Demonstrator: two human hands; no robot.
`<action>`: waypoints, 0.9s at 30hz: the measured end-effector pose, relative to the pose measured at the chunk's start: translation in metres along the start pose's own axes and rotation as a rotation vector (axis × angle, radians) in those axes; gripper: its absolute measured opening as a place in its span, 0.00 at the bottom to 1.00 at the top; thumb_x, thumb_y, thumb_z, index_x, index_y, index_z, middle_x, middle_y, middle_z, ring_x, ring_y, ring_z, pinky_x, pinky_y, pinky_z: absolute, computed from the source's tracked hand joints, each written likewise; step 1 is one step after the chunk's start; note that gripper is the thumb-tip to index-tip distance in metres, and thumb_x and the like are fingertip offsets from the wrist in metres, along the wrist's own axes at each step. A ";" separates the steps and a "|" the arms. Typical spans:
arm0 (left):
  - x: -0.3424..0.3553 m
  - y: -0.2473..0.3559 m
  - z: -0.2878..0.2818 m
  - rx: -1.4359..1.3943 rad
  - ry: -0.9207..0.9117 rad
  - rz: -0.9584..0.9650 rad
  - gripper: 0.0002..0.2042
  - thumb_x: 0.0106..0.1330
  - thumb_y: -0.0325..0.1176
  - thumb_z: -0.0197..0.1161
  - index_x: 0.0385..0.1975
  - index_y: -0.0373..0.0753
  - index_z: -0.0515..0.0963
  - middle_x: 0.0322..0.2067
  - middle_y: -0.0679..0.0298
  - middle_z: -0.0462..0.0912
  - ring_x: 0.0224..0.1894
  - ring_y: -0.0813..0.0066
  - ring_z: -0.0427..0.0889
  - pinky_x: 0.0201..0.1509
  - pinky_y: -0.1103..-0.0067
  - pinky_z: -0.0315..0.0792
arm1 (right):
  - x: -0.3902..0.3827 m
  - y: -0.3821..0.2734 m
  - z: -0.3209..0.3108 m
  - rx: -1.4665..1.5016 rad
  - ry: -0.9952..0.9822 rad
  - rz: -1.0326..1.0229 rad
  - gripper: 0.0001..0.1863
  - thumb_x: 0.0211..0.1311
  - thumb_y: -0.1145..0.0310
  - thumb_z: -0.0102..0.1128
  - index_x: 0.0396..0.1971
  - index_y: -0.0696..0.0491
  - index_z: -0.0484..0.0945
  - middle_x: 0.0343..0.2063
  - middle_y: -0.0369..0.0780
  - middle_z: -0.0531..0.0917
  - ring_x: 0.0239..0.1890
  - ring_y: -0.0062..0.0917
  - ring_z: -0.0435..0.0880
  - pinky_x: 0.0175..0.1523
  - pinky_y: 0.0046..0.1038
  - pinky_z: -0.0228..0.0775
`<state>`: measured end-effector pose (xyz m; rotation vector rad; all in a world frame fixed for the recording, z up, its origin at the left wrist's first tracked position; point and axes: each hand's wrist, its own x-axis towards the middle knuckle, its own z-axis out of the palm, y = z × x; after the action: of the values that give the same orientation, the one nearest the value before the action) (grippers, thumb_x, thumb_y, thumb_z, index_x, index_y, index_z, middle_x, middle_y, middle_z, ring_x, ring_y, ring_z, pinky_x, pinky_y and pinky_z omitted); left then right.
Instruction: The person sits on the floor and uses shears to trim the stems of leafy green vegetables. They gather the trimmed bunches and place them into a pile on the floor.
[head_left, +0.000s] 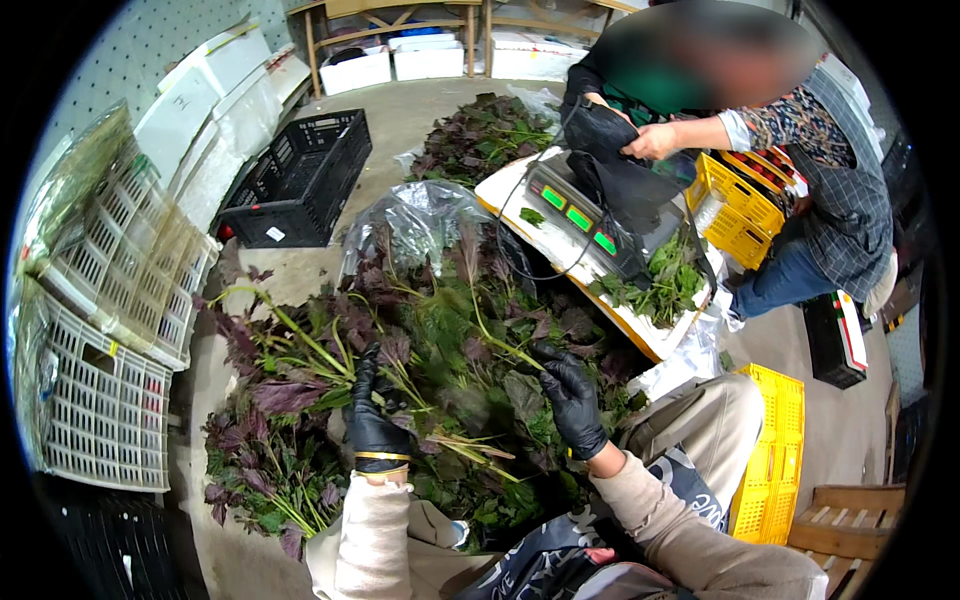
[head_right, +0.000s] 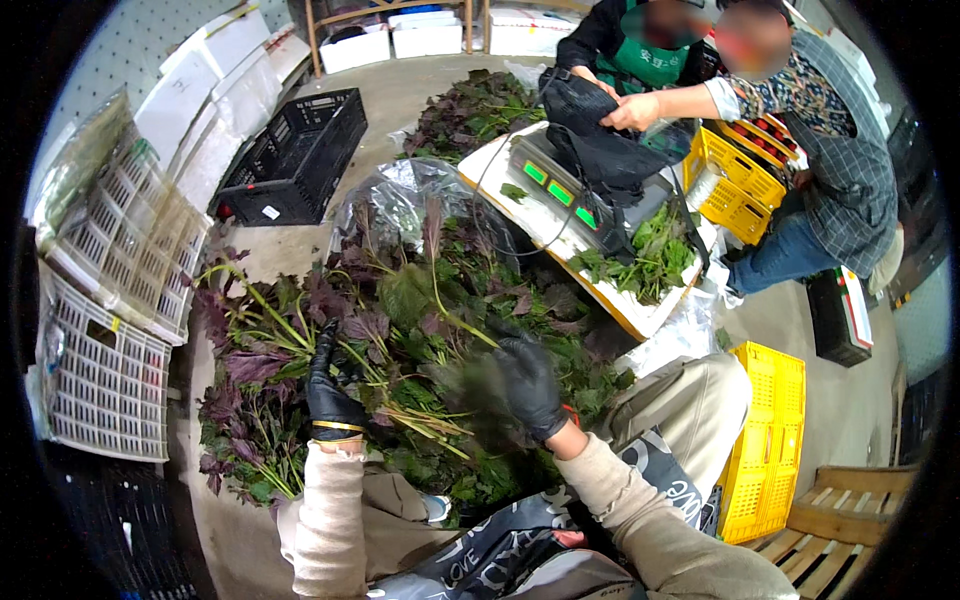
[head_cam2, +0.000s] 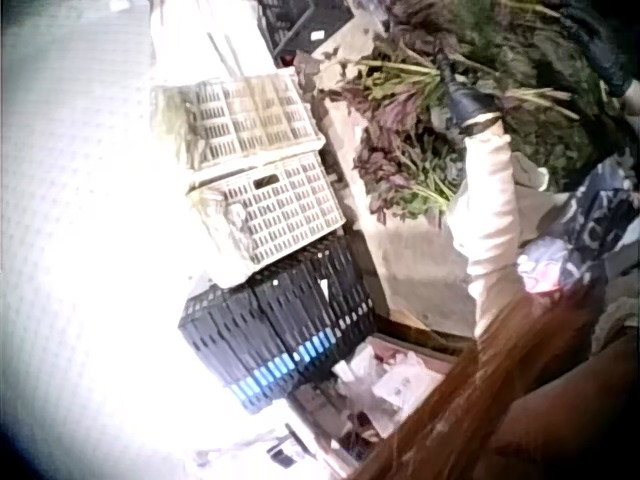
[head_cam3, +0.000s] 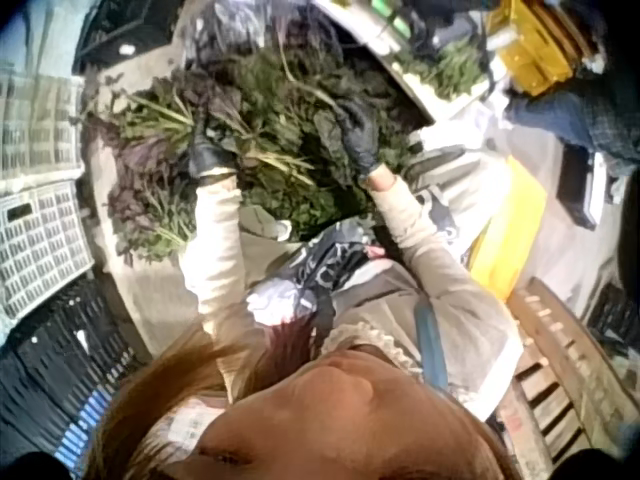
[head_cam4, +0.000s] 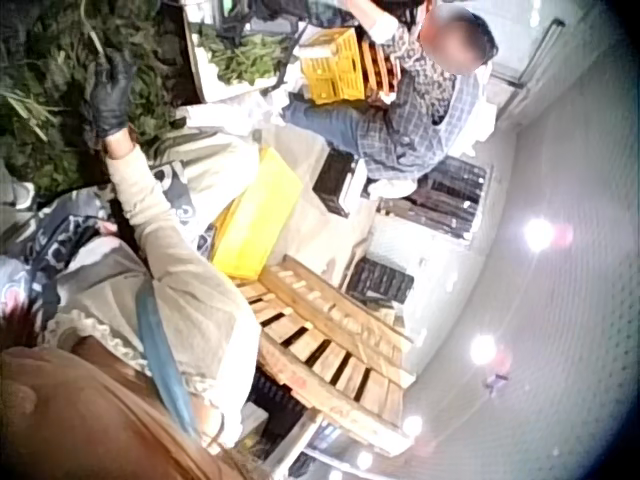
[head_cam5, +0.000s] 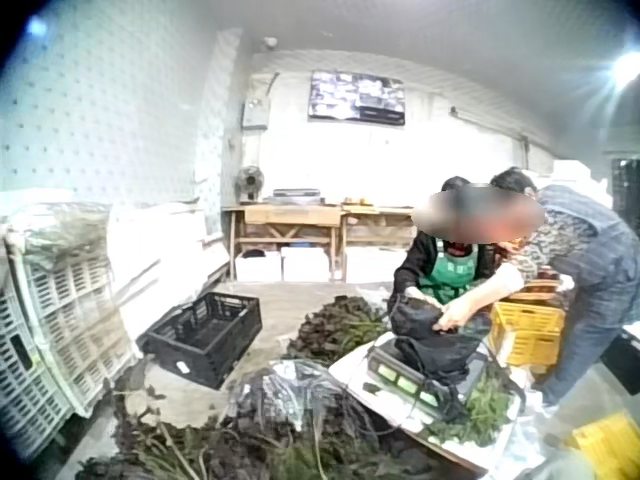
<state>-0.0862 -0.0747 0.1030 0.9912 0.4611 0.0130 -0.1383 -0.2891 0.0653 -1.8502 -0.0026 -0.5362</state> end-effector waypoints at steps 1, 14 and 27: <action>-0.001 -0.002 0.002 -0.049 0.002 0.020 0.11 0.55 0.32 0.47 0.36 0.42 0.73 0.25 0.74 0.71 0.23 0.86 0.64 0.25 0.88 0.59 | 0.001 0.000 0.001 -0.056 -0.056 0.043 0.09 0.51 0.75 0.46 0.32 0.59 0.72 0.38 0.41 0.72 0.41 0.26 0.69 0.46 0.24 0.58; -0.002 -0.063 -0.012 -0.120 -0.121 -0.353 0.14 0.59 0.37 0.44 0.39 0.36 0.69 0.40 0.61 0.71 0.38 0.74 0.72 0.38 0.78 0.68 | -0.005 -0.048 0.008 -0.098 -0.439 -0.265 0.12 0.48 0.77 0.47 0.36 0.58 0.70 0.38 0.45 0.72 0.42 0.35 0.70 0.45 0.30 0.61; 0.003 -0.053 0.002 -0.430 -0.239 -0.374 0.13 0.57 0.38 0.48 0.38 0.38 0.69 0.32 0.65 0.75 0.32 0.76 0.74 0.34 0.80 0.71 | -0.016 -0.054 -0.018 -0.030 -0.654 -0.416 0.11 0.45 0.75 0.48 0.33 0.57 0.70 0.33 0.45 0.72 0.37 0.37 0.70 0.42 0.32 0.62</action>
<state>-0.0931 -0.1047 0.0601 0.4659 0.3960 -0.3273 -0.1736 -0.2825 0.1124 -1.9875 -0.8320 -0.1862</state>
